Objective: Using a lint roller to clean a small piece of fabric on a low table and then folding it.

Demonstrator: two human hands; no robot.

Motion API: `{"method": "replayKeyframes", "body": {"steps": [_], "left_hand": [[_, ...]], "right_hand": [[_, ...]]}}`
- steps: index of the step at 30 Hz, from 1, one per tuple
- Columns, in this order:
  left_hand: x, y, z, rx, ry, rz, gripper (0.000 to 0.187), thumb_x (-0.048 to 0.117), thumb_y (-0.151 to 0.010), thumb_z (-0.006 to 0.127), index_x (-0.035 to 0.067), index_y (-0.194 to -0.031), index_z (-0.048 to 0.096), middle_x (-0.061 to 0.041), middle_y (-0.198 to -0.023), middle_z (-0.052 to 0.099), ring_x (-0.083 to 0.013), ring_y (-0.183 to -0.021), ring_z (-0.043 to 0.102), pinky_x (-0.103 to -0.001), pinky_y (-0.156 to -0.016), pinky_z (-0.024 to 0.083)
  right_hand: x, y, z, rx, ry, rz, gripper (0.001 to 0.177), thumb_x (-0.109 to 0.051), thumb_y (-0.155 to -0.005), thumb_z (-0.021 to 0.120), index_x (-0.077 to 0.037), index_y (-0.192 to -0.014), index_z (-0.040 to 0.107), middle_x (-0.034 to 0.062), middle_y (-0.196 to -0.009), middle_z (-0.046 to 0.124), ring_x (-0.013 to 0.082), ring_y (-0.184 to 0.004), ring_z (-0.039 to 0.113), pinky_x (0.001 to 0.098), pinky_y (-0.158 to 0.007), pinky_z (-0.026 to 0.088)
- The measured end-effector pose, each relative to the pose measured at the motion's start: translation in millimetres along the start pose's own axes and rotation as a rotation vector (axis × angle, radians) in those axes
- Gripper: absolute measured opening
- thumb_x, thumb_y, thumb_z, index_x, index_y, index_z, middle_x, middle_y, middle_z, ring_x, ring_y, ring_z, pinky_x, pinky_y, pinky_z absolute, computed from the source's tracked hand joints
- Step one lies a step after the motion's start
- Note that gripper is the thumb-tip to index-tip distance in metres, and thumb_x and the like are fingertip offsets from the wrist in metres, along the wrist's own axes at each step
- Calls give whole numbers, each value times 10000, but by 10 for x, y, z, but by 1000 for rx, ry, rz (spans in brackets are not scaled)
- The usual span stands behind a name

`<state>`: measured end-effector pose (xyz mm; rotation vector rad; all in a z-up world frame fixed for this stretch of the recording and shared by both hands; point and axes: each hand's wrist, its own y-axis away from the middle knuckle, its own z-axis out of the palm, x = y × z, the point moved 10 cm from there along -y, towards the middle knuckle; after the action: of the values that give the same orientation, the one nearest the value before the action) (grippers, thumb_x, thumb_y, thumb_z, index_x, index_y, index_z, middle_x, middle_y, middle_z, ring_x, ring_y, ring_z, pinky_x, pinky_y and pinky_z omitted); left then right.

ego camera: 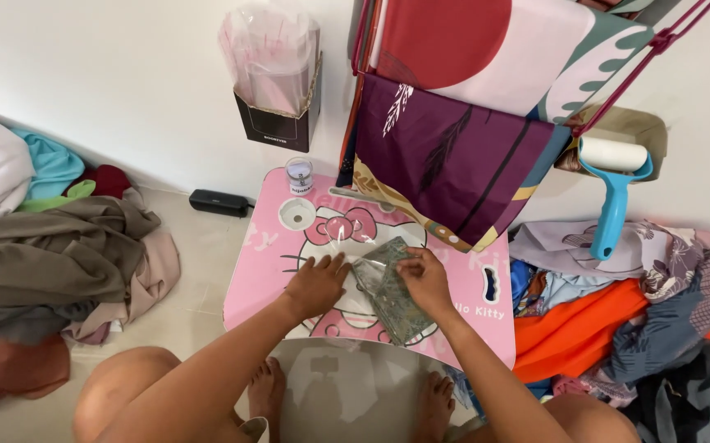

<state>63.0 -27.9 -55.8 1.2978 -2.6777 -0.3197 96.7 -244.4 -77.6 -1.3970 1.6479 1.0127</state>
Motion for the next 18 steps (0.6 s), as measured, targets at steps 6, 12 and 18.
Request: {"method": "replayKeyframes", "body": {"steps": [6,12,18], "left_hand": [[-195,4,179,-14,-63,-98,592,441,-1071,459,70,-1531,427,-170,-1598,406,-334,-1427,442,-576,-1145,332],[-248,16,112,-71,-34,-197,626,520,-1071,411,126,-1559,413,-199,-1579,415,-378,-1433,431,-632,-1176,252],[-236,74,34,-72,-53,-240,616,528,-1055,431,157,-1546,436,-224,-1568,438,-403,-1409,439,-679,-1166,193]], "right_hand": [[-793,698,225,-47,588,-473,561,-308,-772,843,-39,-1235,676,192,-1201,676,405,-1126,665,490,-960,565],[-436,1045,552,-345,1030,-537,618,-356,-941,650,-61,-1461,495,219,-1548,408,381,-1442,379,592,-1161,333],[-112,1051,288,-447,1248,-503,662,-192,-883,625,-108,-1498,394,154,-1598,328,337,-1478,340,564,-1175,351]]}}
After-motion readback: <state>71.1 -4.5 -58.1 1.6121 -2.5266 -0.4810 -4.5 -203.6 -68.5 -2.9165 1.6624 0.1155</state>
